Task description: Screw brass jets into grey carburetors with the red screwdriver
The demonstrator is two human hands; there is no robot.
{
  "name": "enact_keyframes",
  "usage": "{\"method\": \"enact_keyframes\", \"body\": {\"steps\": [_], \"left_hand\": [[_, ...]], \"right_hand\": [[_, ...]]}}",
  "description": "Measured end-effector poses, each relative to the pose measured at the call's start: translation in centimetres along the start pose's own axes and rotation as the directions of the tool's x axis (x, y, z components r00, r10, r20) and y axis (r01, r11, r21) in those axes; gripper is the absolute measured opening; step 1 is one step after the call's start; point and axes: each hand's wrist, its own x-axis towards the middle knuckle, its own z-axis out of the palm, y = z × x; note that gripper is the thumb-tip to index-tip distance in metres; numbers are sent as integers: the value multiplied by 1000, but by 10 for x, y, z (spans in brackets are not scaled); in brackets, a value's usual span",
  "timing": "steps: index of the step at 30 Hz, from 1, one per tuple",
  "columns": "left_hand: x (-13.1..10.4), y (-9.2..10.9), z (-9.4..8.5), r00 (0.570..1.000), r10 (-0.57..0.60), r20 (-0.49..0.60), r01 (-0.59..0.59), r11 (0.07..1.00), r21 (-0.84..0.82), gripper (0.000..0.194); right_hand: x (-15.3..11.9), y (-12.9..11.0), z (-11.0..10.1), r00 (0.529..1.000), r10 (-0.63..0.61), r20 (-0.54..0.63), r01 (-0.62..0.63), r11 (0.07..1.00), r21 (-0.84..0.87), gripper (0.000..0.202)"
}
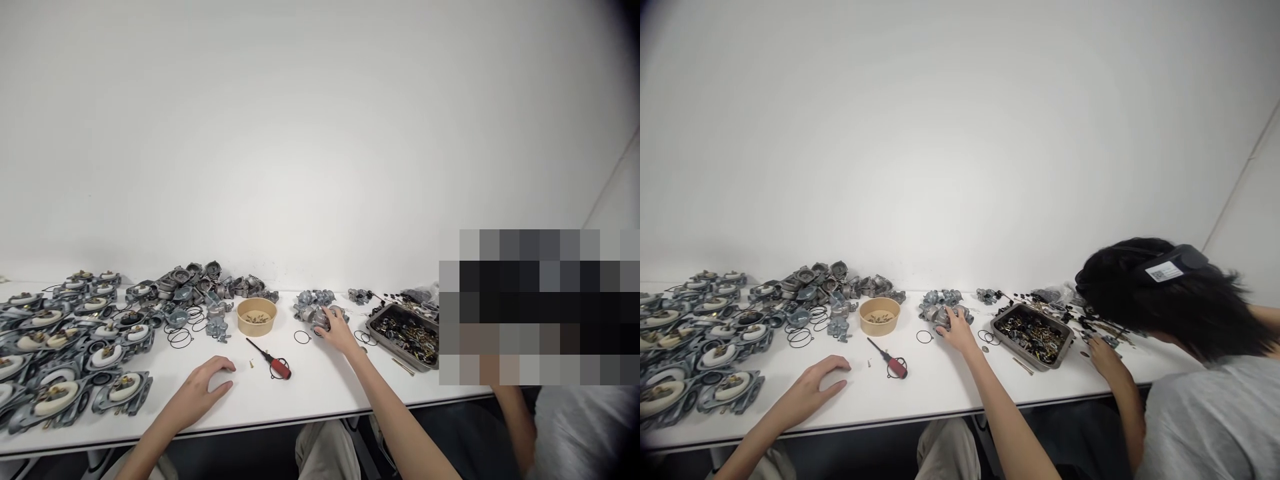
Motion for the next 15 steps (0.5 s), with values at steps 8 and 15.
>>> {"method": "enact_keyframes", "body": {"steps": [8, 15], "left_hand": [[-2, -2, 2, 999, 10, -31, -9, 999, 36, 22], [-1, -7, 4, 999, 34, -41, -33, 999, 34, 22]], "right_hand": [[10, -10, 6, 995, 102, -25, -103, 991, -80, 70], [4, -9, 0, 997, 79, -24, -82, 979, -186, 73]]}}
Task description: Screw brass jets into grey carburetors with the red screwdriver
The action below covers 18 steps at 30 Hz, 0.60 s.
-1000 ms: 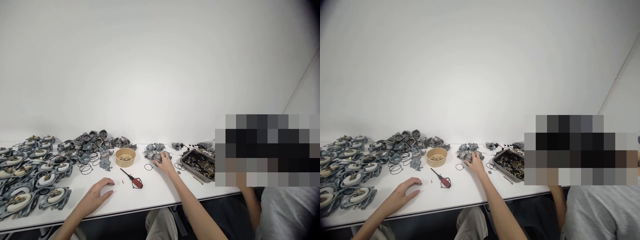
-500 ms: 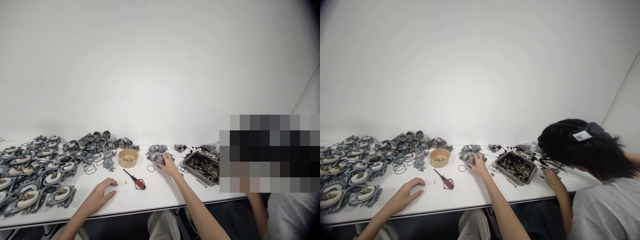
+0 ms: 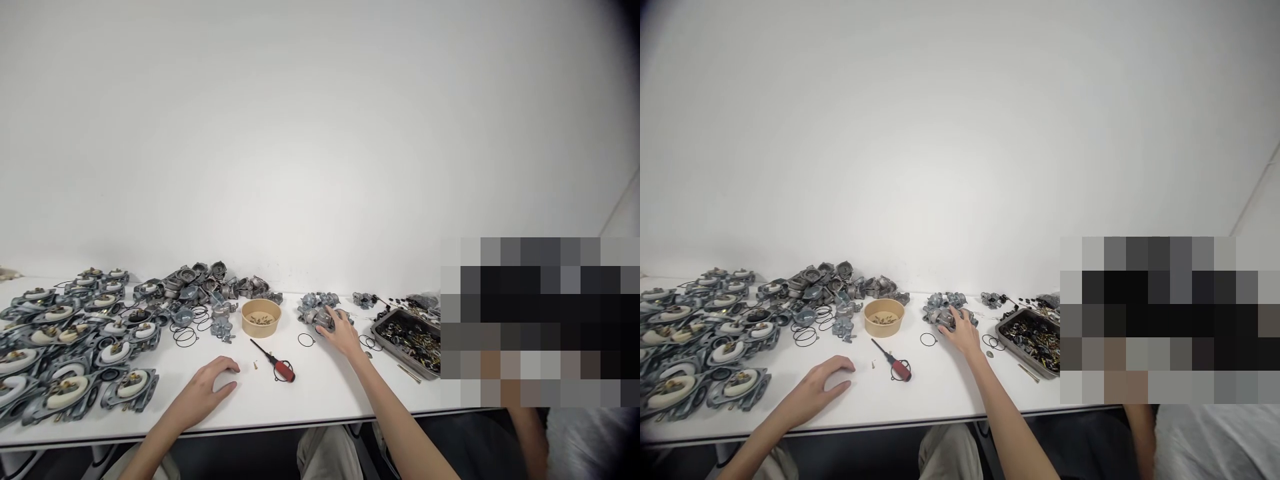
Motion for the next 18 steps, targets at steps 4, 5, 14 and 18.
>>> {"method": "enact_keyframes", "body": {"steps": [4, 5, 14, 18], "left_hand": [[-1, 2, -1, 1000, -8, 14, 8, 1000, -6, 22], [-1, 2, -1, 1000, -10, 17, 11, 1000, -8, 21], [-4, 6, -3, 1000, -9, 2, 9, 999, -34, 21], [-5, 12, -5, 1000, -14, -2, 14, 998, -62, 21]], "right_hand": [[-9, 6, -7, 998, -32, -52, 33, 999, 5, 74], [-12, 12, -11, 997, -25, -77, 26, 1000, 8, 73], [-57, 168, -57, 917, 358, -173, -393, 885, -250, 51], [-68, 200, -49, 931, 347, -115, -365, 901, -235, 39]]}}
